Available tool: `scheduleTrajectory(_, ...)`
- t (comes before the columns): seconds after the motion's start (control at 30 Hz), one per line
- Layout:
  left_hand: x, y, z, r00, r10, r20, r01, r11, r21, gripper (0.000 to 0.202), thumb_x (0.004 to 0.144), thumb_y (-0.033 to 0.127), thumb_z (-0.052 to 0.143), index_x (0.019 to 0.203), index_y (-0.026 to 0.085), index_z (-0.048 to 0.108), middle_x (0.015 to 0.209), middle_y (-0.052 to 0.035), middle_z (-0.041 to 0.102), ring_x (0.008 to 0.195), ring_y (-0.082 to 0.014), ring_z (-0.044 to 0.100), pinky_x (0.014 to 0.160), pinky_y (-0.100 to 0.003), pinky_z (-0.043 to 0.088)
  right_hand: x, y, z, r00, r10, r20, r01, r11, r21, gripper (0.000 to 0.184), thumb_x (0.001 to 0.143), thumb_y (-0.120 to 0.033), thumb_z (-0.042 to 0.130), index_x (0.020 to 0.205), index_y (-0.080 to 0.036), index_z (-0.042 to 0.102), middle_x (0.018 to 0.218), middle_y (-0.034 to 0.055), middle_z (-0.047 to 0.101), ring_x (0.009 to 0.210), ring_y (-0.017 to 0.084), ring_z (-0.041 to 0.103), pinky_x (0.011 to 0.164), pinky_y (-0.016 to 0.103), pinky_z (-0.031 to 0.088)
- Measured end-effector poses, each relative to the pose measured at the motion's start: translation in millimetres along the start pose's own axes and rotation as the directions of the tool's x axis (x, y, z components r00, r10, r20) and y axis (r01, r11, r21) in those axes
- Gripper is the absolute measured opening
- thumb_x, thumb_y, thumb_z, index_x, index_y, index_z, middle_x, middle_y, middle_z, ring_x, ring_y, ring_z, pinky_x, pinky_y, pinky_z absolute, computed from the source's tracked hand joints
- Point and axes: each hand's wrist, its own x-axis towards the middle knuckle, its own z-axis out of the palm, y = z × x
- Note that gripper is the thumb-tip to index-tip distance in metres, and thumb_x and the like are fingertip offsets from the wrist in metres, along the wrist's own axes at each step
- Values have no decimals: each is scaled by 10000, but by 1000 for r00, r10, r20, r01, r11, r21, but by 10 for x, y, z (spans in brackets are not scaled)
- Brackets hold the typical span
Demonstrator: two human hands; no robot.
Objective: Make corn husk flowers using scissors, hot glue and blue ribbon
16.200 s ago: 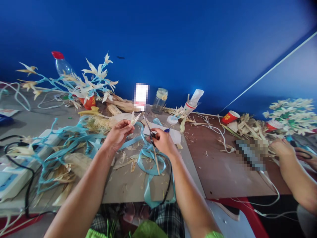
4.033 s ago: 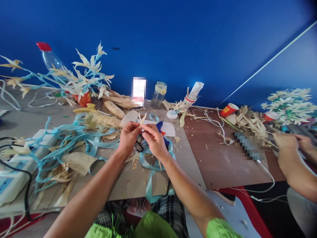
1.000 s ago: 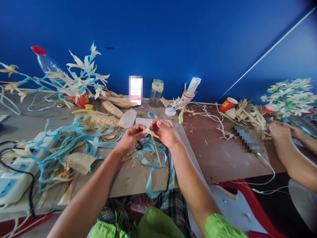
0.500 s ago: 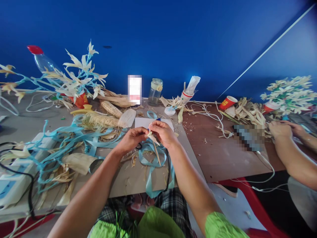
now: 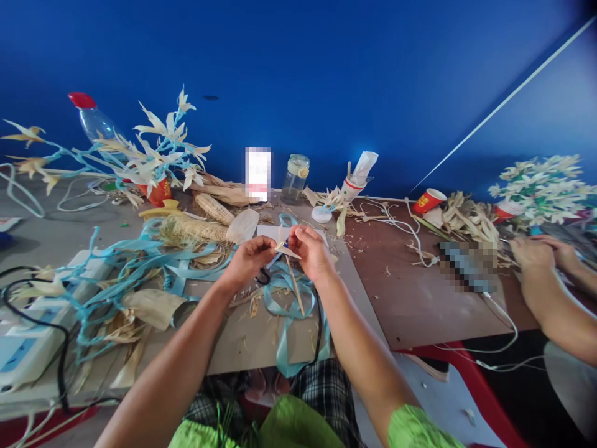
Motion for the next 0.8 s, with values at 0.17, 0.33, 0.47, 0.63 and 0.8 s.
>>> scheduleTrajectory(0.17, 21, 24, -20, 996, 53, -68, -55, 998, -32, 181, 681, 311, 718, 740, 162, 634, 627, 13, 557, 567, -93, 480, 558, -223, 385, 62, 11, -47, 992, -96, -81, 96, 995, 0, 186, 631, -312, 723, 691, -188, 598, 593, -42, 530, 526, 70, 455, 510, 207, 388)
scheduleTrajectory(0.33, 61, 114, -95, 942, 132, -308, -208, 951, -228, 197, 645, 275, 750, 744, 178, 611, 641, 26, 558, 576, -73, 506, 595, -208, 414, 36, 56, -43, 978, -203, -46, 181, 939, -291, 125, 693, -322, 670, 735, -207, 648, 589, -43, 528, 539, 92, 445, 542, 229, 380)
scheduleTrajectory(0.47, 102, 168, -197, 865, 157, -476, -328, 895, -301, 243, 615, 256, 769, 733, 186, 568, 639, 46, 547, 561, -57, 513, 612, -202, 428, -36, 99, 17, 929, -328, 169, 357, 683, -637, 79, 751, -268, 612, 721, -223, 670, 695, -7, 587, 668, 136, 499, 668, 263, 397)
scheduleTrajectory(0.63, 114, 192, -239, 828, 164, -537, -368, 880, -300, 256, 611, 251, 771, 727, 177, 555, 642, 47, 545, 576, -51, 516, 638, -198, 432, -55, 171, 54, 876, -298, 379, 480, 477, -736, 125, 796, -225, 572, 729, -233, 677, 744, 36, 594, 771, 182, 521, 790, 320, 377)
scheduleTrajectory(0.8, 119, 184, -248, 811, 173, -558, -384, 878, -287, 257, 618, 245, 757, 747, 181, 544, 668, 50, 552, 577, -47, 518, 641, -197, 430, -53, 272, 59, 855, -193, 482, 519, 327, -790, 141, 793, -172, 574, 766, -245, 692, 758, 46, 628, 791, 200, 523, 803, 345, 351)
